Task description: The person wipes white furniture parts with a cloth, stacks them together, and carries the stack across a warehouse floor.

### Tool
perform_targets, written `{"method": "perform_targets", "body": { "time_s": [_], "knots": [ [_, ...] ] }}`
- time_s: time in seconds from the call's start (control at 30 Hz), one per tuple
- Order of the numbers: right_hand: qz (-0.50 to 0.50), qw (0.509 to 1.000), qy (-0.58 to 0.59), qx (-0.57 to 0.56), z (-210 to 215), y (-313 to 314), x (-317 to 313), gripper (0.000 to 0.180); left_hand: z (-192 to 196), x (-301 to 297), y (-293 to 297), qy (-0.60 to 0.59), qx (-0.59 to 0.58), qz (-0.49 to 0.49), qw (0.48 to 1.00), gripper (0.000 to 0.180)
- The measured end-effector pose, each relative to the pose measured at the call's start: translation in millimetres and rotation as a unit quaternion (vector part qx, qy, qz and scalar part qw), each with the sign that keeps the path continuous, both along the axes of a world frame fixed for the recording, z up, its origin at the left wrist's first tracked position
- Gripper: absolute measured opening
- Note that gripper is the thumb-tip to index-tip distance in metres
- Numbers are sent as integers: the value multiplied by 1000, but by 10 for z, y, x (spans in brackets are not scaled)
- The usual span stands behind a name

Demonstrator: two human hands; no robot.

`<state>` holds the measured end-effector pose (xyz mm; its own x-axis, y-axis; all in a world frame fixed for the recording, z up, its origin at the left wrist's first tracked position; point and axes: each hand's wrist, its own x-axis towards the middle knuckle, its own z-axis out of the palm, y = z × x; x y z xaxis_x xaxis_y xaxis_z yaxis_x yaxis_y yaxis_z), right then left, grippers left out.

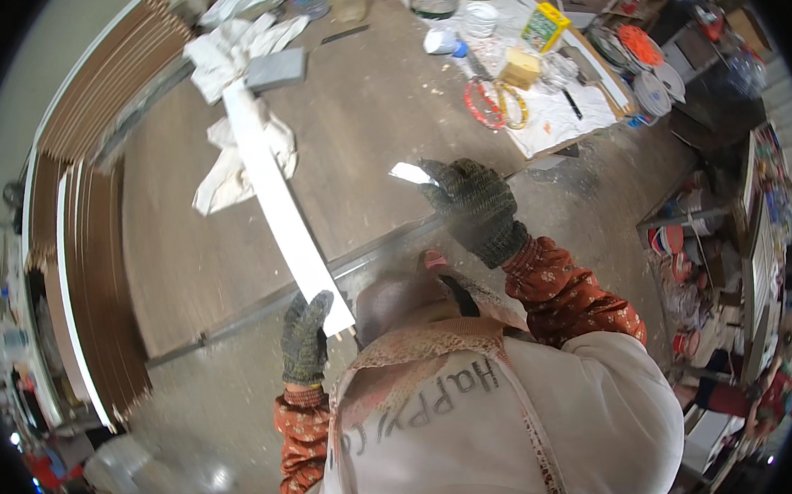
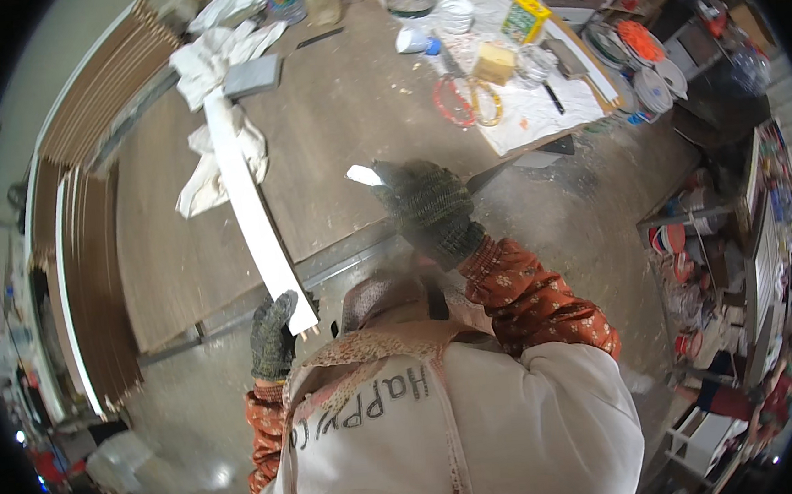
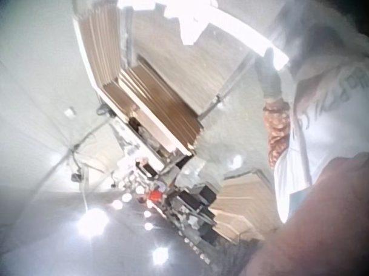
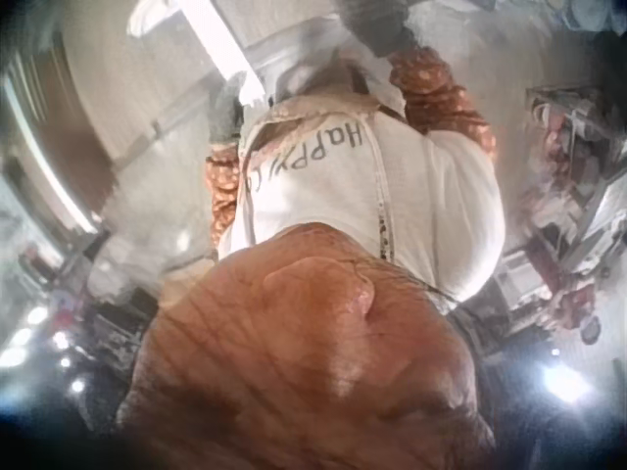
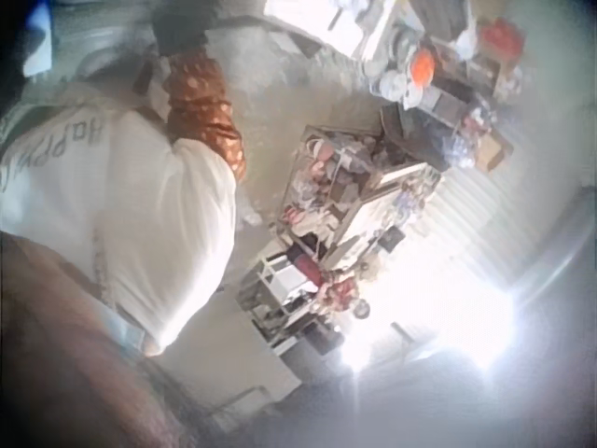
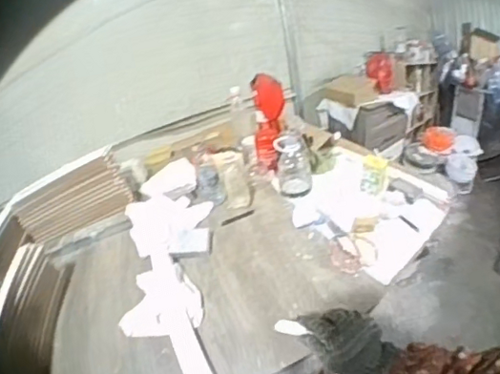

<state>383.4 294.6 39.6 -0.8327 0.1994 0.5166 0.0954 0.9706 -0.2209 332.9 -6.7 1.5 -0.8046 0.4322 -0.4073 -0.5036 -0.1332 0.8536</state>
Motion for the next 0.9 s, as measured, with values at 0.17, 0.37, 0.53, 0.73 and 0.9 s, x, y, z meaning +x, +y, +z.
{"method": "perform_targets", "body": {
  "time_s": [0.17,0.37,0.53,0.73,0.9],
  "knots": [
    [-186,977,-102,-12,492,909,174,30,74,-53,42,-41,-13,-16,999,24],
    [-329,937,-75,84,619,2367,237,34,172,-43,151,-68,-24,47,996,22],
    [-225,936,-78,260,548,2653,-178,44,271,-6,259,-73,-60,93,991,22],
    [71,987,-12,145,682,1904,-1159,47,510,-73,606,68,-518,-17,852,33],
    [367,920,-1,135,249,796,-2072,59,475,28,749,40,-587,22,809,55]
  ]
}}
